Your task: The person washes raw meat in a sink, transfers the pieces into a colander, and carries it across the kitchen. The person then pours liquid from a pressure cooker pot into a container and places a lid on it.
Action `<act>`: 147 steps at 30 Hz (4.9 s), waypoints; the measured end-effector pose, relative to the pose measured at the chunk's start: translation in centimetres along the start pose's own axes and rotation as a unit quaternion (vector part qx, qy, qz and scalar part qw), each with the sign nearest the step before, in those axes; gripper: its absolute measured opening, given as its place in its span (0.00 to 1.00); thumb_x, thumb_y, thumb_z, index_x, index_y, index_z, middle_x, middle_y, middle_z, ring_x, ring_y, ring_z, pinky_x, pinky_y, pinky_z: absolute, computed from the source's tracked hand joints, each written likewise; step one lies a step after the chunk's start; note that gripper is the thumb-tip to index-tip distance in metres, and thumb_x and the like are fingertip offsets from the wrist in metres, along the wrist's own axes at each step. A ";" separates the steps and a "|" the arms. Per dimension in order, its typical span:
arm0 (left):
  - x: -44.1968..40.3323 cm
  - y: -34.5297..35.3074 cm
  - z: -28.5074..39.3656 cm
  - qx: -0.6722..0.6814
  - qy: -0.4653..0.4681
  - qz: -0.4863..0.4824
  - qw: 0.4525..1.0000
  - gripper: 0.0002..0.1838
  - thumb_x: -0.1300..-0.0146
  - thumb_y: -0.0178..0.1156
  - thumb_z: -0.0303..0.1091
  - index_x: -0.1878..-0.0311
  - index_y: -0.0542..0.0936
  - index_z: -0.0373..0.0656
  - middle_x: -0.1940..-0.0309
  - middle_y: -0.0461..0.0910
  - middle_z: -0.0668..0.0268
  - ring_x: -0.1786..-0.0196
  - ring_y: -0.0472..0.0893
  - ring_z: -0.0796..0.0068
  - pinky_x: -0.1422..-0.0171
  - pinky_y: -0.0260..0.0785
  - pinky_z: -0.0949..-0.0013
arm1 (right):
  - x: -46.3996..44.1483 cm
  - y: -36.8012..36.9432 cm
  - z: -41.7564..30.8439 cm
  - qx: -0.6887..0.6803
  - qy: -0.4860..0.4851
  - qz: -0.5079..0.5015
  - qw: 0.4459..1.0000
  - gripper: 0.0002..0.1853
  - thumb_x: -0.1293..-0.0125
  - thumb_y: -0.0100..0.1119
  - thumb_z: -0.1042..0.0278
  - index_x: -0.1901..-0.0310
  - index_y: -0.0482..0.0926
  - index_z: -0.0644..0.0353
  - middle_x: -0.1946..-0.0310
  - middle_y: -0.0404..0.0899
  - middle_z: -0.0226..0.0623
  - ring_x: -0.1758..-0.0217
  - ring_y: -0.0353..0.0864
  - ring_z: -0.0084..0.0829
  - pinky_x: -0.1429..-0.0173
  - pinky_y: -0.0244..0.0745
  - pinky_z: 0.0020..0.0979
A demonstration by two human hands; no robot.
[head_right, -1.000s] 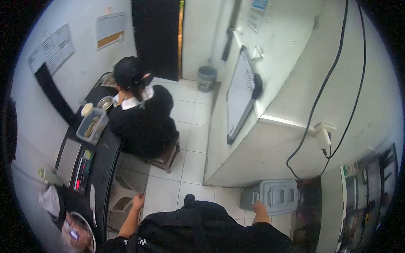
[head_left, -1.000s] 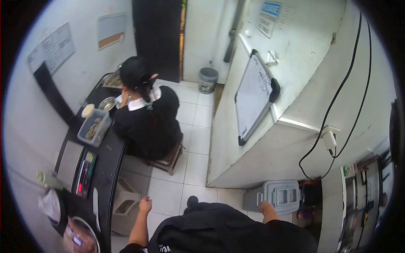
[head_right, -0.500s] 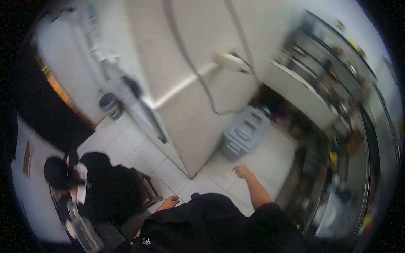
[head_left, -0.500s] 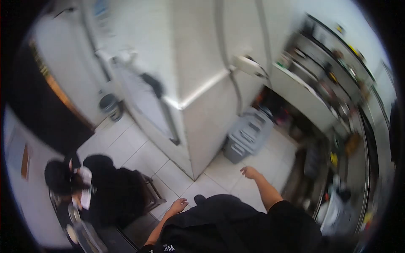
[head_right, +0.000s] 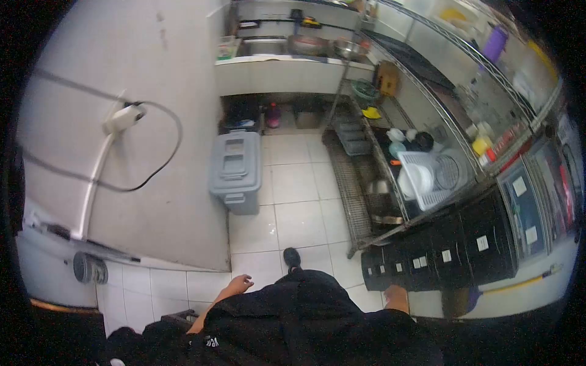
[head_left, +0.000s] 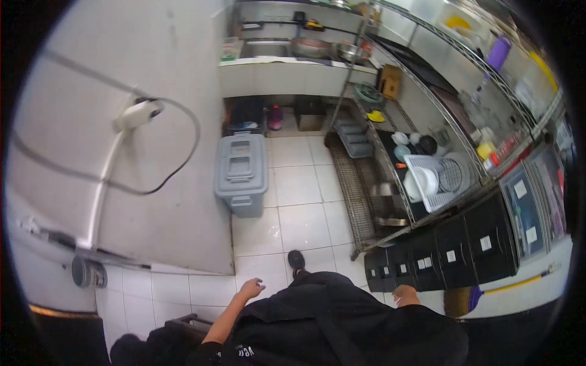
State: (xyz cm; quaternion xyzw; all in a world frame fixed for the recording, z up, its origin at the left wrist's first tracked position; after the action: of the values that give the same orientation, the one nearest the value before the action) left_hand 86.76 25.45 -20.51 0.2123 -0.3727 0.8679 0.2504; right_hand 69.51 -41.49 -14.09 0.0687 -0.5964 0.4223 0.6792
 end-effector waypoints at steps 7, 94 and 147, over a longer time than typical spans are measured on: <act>-13.5 -3.3 11.1 -0.029 0.048 -0.042 0.998 0.34 0.46 0.64 0.47 0.39 0.68 0.38 0.52 0.77 0.45 0.49 0.77 0.49 0.44 0.69 0.58 | -8.9 1.6 -8.3 -0.078 -0.112 -0.073 0.988 0.14 0.38 0.50 0.61 0.58 0.82 0.56 0.60 0.83 0.36 0.55 0.82 0.32 0.54 0.76 0.38; -147.9 -83.0 66.9 0.481 -0.071 0.075 0.871 0.31 0.41 0.61 0.48 0.41 0.71 0.33 0.44 0.72 0.55 0.44 0.73 0.62 0.44 0.69 0.59 | 4.4 -124.7 -149.8 -0.155 -0.447 0.439 0.764 0.33 0.38 0.46 0.40 0.40 0.71 0.57 0.43 0.72 0.51 0.41 0.72 0.50 0.36 0.65 0.42; -150.8 -91.9 62.9 -0.129 -0.043 0.114 0.984 0.59 0.56 0.69 0.54 0.30 0.46 0.34 0.34 0.61 0.48 0.33 0.66 0.56 0.32 0.59 0.57 | 24.5 -145.1 -120.1 -0.234 -0.426 0.601 0.634 0.20 0.45 0.63 0.53 0.57 0.82 0.59 0.70 0.83 0.39 0.69 0.80 0.28 0.64 0.74 0.32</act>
State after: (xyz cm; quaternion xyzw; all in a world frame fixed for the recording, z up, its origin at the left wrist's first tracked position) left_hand 270.97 -8.76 -14.75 0.1714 -0.5138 0.8255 0.1586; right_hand 253.28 -49.70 33.20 -0.2940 -0.8075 0.5077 -0.0610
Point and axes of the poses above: each hand's wrist, its own x-axis away from the middle knuckle, its own y-axis out of the palm, z = x × y, the point moved 10 cm from there along -x, towards the middle knuckle
